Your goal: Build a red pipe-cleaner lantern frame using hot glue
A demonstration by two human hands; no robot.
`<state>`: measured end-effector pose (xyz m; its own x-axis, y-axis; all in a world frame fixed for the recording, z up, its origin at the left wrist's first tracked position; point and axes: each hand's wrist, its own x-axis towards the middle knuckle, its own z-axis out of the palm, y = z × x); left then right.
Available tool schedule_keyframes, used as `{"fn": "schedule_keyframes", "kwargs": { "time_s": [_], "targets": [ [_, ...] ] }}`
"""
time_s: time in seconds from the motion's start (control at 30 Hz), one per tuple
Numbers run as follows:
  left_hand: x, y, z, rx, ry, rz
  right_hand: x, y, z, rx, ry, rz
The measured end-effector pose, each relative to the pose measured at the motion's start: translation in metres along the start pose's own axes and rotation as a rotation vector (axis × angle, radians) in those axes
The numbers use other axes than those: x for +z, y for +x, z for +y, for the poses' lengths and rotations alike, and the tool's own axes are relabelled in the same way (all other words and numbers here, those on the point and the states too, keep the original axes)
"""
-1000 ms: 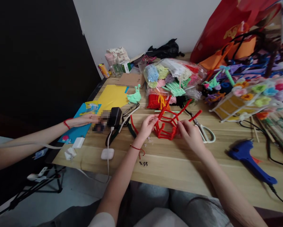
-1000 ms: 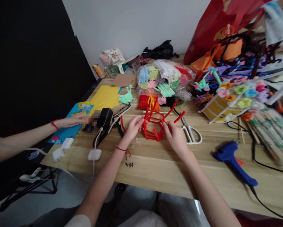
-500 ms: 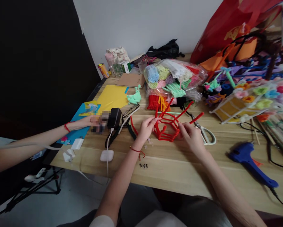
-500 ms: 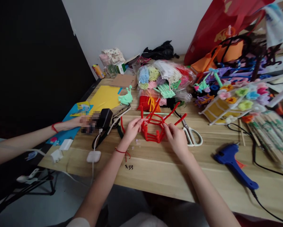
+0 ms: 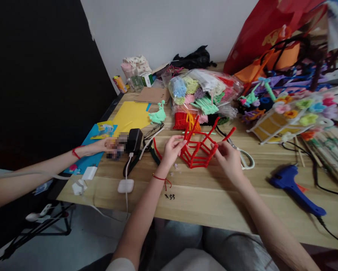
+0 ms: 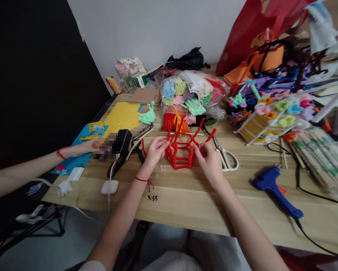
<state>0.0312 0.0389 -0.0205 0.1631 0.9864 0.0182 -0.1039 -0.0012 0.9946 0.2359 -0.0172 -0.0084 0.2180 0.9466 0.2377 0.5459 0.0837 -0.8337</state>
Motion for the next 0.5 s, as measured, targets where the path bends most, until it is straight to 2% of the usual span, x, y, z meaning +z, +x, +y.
{"fn": "schedule_keyframes", "kwargs": {
  "time_s": [0.2, 0.5],
  "targets": [
    [-0.004, 0.001, -0.001, -0.072, 0.002, -0.026, 0.002, 0.002, 0.002, 0.029, -0.086, 0.127],
    [-0.005, 0.001, 0.003, -0.099, 0.006, -0.046, 0.007, 0.005, 0.016, 0.133, 0.216, 0.107]
  ]
}}
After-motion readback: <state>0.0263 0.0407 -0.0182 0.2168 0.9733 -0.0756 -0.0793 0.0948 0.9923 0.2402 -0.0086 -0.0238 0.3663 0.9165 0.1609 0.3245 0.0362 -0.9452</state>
